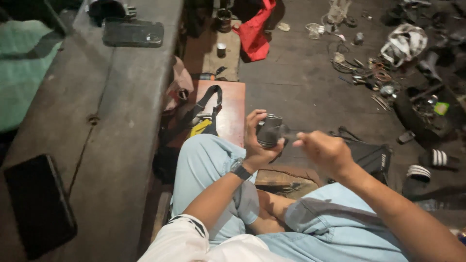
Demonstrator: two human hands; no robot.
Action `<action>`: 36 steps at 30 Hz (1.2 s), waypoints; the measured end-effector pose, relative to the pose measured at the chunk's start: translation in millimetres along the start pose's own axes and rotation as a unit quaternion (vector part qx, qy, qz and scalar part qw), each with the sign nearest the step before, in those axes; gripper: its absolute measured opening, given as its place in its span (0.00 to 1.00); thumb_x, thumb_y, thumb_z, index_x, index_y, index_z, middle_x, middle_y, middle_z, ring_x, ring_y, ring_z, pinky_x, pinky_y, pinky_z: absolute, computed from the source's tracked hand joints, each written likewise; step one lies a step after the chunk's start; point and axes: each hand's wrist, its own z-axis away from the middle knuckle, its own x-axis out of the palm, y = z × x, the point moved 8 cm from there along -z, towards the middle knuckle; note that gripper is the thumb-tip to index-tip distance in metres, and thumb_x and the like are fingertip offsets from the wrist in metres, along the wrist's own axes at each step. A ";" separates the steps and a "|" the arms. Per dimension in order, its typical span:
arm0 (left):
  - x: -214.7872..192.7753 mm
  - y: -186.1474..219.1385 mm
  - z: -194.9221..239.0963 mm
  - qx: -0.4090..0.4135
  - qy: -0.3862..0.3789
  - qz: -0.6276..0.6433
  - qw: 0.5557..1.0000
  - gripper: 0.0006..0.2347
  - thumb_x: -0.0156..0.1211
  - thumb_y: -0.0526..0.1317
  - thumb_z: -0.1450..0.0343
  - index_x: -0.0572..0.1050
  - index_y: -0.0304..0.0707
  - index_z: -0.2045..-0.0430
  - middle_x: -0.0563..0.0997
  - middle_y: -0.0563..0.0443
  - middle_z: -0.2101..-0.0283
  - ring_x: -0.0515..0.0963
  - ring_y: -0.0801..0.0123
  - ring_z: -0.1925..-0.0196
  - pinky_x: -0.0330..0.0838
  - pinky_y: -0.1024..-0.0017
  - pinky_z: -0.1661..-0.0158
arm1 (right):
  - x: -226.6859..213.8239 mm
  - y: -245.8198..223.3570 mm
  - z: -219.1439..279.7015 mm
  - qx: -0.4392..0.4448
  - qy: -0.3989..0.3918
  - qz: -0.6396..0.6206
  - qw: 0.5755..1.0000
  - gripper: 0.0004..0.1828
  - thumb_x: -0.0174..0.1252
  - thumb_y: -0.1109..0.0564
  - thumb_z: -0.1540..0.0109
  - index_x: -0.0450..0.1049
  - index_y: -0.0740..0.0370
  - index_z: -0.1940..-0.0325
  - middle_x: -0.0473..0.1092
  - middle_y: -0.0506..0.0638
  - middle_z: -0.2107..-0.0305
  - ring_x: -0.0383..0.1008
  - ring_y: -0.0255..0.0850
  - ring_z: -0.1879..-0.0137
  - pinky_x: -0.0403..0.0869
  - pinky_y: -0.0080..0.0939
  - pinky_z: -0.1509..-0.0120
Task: Scraping carbon deposits from a motorcycle engine component using a small hand tool
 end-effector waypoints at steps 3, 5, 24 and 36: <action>3.7 -11.6 6.0 0.001 -0.005 0.004 1.000 0.31 0.74 0.44 0.43 0.68 0.39 0.46 0.71 0.41 0.44 0.73 0.55 0.43 0.69 0.62 0.45 | 11.6 -12.7 1.3 -0.023 -0.013 0.023 0.999 0.04 0.60 0.58 0.36 0.71 0.54 0.65 0.65 0.47 0.84 0.68 0.46 0.83 0.68 0.45 0.78; 3.0 -9.3 6.1 0.000 -0.015 0.011 1.000 0.32 0.75 0.41 0.45 0.68 0.36 0.46 0.71 0.39 0.44 0.73 0.52 0.43 0.68 0.59 0.43 | 6.7 2.1 1.5 0.018 0.019 0.006 1.000 0.04 0.62 0.57 0.36 0.73 0.56 0.62 0.65 0.47 0.85 0.68 0.46 0.83 0.67 0.44 0.79; 4.2 -0.4 -6.4 -0.036 -0.099 -0.004 0.994 0.36 0.74 0.28 0.47 0.65 0.33 0.42 0.68 0.41 0.43 0.70 0.53 0.42 0.63 0.58 0.40 | 3.1 22.0 7.0 0.101 0.060 -0.073 0.990 0.09 0.63 0.54 0.35 0.75 0.59 0.66 0.71 0.49 0.86 0.72 0.45 0.82 0.68 0.38 0.80; 5.7 -1.5 -8.5 -0.021 -0.112 -0.033 0.993 0.38 0.73 0.29 0.53 0.67 0.31 0.44 0.69 0.38 0.45 0.73 0.51 0.44 0.67 0.60 0.44 | 7.7 11.0 10.2 0.111 0.011 -0.110 0.988 0.10 0.64 0.51 0.36 0.75 0.57 0.67 0.74 0.51 0.84 0.75 0.45 0.80 0.72 0.39 0.76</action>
